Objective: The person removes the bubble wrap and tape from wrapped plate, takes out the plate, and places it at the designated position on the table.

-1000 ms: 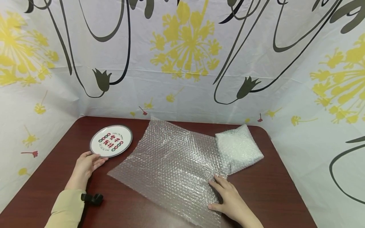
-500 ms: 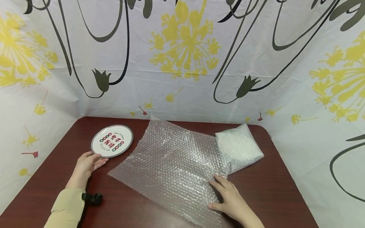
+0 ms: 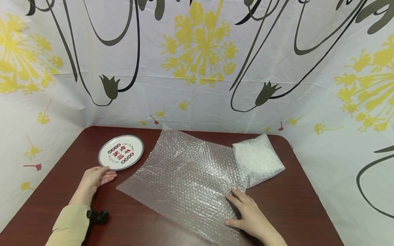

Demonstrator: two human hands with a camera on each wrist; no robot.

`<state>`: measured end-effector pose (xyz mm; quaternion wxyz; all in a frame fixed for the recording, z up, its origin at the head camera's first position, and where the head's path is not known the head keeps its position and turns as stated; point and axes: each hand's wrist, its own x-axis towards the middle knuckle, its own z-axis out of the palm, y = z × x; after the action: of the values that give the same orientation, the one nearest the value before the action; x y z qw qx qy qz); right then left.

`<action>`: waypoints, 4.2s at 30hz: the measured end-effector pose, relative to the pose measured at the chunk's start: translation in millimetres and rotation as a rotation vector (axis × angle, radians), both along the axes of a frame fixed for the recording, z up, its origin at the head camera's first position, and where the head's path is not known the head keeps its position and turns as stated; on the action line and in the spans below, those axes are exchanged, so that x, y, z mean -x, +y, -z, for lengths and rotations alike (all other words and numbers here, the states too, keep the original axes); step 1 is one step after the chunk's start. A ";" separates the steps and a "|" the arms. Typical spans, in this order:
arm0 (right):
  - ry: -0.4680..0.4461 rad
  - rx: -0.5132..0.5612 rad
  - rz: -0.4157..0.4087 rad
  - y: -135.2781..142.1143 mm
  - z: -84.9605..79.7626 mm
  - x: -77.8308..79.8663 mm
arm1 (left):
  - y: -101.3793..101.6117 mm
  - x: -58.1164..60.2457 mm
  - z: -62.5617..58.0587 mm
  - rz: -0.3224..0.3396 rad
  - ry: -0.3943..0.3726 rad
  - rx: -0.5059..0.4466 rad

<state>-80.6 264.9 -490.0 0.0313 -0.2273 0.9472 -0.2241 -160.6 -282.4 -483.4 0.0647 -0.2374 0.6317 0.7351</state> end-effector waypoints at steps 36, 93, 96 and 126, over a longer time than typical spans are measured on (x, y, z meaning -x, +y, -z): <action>0.090 -0.013 -0.030 -2.7 -0.8 -1.5 | 16.1 3.0 -35.5 0.566 0.000 0.616; 0.091 0.231 0.650 70.3 -45.5 21.4 | 214.4 43.8 -73.8 0.598 0.452 0.395; 0.082 0.261 0.677 72.4 -46.8 23.8 | 222.4 47.4 -71.5 0.595 0.446 0.371; -0.082 0.559 0.918 100.4 -30.6 49.3 | 295.4 76.2 -53.6 0.547 0.353 0.171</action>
<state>-129.9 365.3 -459.4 -0.0944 0.2196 0.8515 -0.4668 -236.8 13.0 -429.8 0.1292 0.0672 0.7330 0.6645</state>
